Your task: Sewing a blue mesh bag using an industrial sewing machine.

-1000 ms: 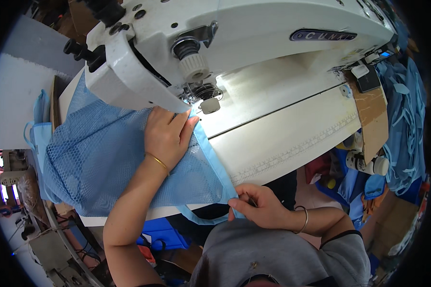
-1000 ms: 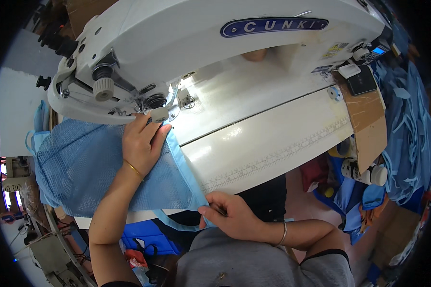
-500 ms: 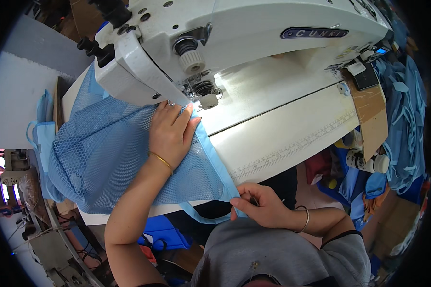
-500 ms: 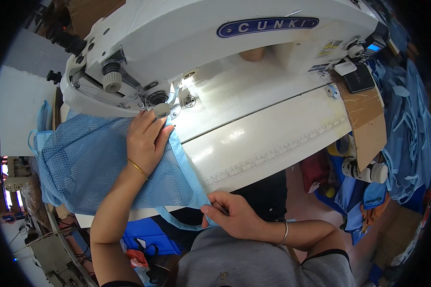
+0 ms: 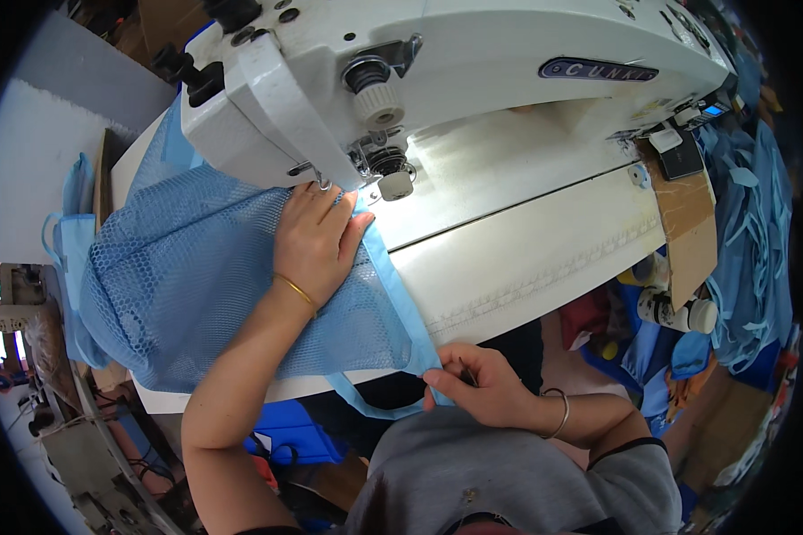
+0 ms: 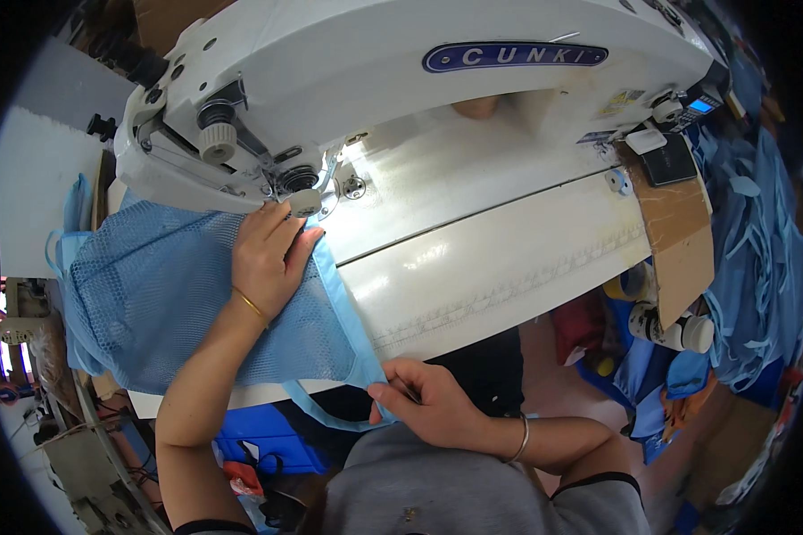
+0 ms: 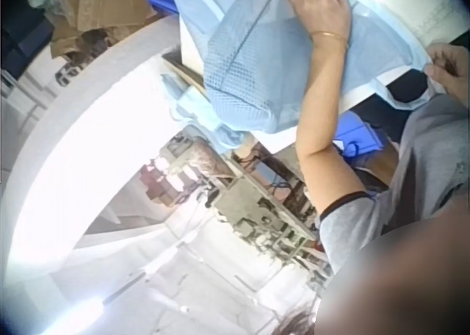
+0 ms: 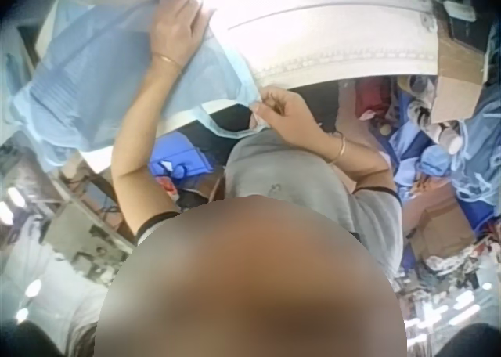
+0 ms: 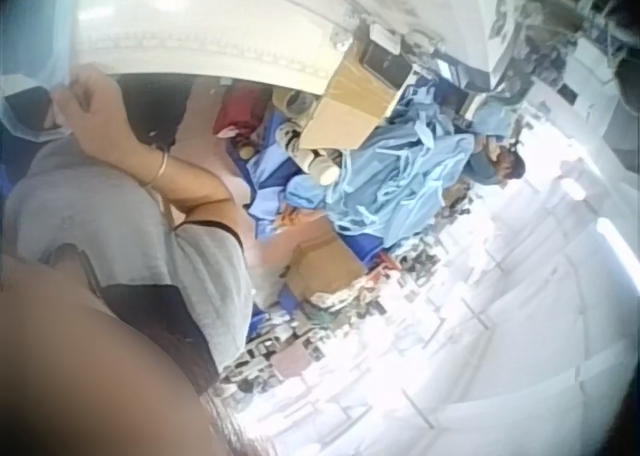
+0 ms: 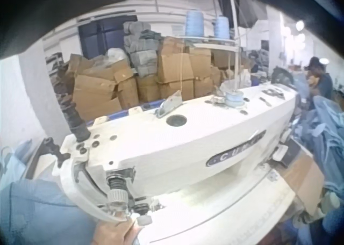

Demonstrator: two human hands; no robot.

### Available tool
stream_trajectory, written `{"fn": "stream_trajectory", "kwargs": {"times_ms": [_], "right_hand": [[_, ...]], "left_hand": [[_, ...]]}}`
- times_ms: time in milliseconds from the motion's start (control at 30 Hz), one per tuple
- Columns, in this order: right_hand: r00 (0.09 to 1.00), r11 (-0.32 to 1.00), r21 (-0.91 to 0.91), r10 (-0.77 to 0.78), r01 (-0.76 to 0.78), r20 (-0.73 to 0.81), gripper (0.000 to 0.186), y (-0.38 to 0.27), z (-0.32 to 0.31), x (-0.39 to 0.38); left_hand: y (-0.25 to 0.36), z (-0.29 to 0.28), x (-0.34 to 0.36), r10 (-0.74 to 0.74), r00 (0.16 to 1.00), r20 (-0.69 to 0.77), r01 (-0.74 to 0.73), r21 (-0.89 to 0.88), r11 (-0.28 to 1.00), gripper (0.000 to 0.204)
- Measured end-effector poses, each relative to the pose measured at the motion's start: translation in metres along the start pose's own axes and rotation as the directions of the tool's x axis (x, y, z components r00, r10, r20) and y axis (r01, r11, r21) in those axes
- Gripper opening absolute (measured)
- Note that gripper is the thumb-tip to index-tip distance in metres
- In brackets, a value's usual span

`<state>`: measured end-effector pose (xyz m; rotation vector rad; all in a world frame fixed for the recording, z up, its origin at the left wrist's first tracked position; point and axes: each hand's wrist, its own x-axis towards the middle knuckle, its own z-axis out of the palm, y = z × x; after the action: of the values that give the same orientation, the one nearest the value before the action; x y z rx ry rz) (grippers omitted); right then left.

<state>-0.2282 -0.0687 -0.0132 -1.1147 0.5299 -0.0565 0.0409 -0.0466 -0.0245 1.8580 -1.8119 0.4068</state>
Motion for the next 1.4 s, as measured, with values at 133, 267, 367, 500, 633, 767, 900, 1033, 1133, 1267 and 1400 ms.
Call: {"fn": "stream_trajectory", "kwargs": {"times_ms": [133, 267, 367, 500, 633, 767, 900, 1033, 1133, 1267, 1400], "right_hand": [[0.999, 0.996, -0.08, 0.039, -0.038, 0.013, 0.018, 0.004, -0.002, -0.001], [0.991, 0.989, -0.139, 0.057, -0.04, 0.119, 0.019, 0.013, -0.008, 0.0], [0.977, 0.988, -0.133, 0.097, -0.073, 0.188, 0.02, 0.029, -0.014, 0.001], [0.912, 0.953, -0.205, 0.279, -0.224, 0.301, 0.023, 0.036, -0.018, 0.003], [0.912, 0.968, -0.11, 0.249, -0.225, 0.326, 0.024, 0.034, -0.017, 0.007], [0.922, 0.975, -0.19, 0.175, -0.115, 0.344, 0.023, 0.043, -0.017, 0.01], [0.93, 0.973, -0.226, 0.126, -0.048, 0.345, 0.022, 0.038, -0.011, 0.014], [0.918, 0.992, -0.114, 0.093, -0.052, 0.386, 0.022, 0.021, -0.007, 0.012], [0.844, 0.982, 0.039, 0.136, -0.182, 0.518, 0.019, -0.015, -0.003, 0.01], [0.847, 0.922, 0.316, 0.024, -0.225, 0.532, 0.018, -0.06, 0.007, 0.007], [0.85, 0.865, 0.475, -0.121, -0.164, 0.513, 0.026, -0.08, 0.013, 0.017]], "left_hand": [[0.003, -0.006, 0.002, -0.026, 0.999, 0.022, 0.027, -0.01, 1.0, 0.025], [0.036, -0.038, 0.005, -0.062, 0.96, 0.274, 0.067, -0.008, 0.998, 0.041], [0.07, -0.049, -0.018, -0.094, 0.919, 0.383, 0.121, -0.046, 0.992, 0.046], [0.066, -0.046, -0.033, -0.1, 0.927, 0.362, 0.201, -0.254, 0.946, 0.046], [0.062, -0.048, -0.028, -0.094, 0.923, 0.374, 0.186, -0.218, 0.958, 0.045], [0.055, -0.048, -0.023, -0.074, 0.935, 0.348, 0.156, -0.213, 0.965, 0.043], [0.045, -0.045, -0.018, -0.067, 0.939, 0.336, 0.139, -0.196, 0.971, 0.039], [0.061, -0.061, -0.022, -0.036, 0.956, 0.292, 0.055, -0.058, 0.997, 0.036], [0.086, -0.085, -0.061, 0.056, 0.998, 0.0, -0.056, -0.054, 0.997, 0.031], [0.097, -0.099, -0.114, 0.133, 0.99, -0.05, -0.135, -0.023, 0.991, 0.027], [0.128, -0.095, -0.168, -0.407, 0.913, -0.042, 0.377, -0.296, 0.878, 0.022]]}}
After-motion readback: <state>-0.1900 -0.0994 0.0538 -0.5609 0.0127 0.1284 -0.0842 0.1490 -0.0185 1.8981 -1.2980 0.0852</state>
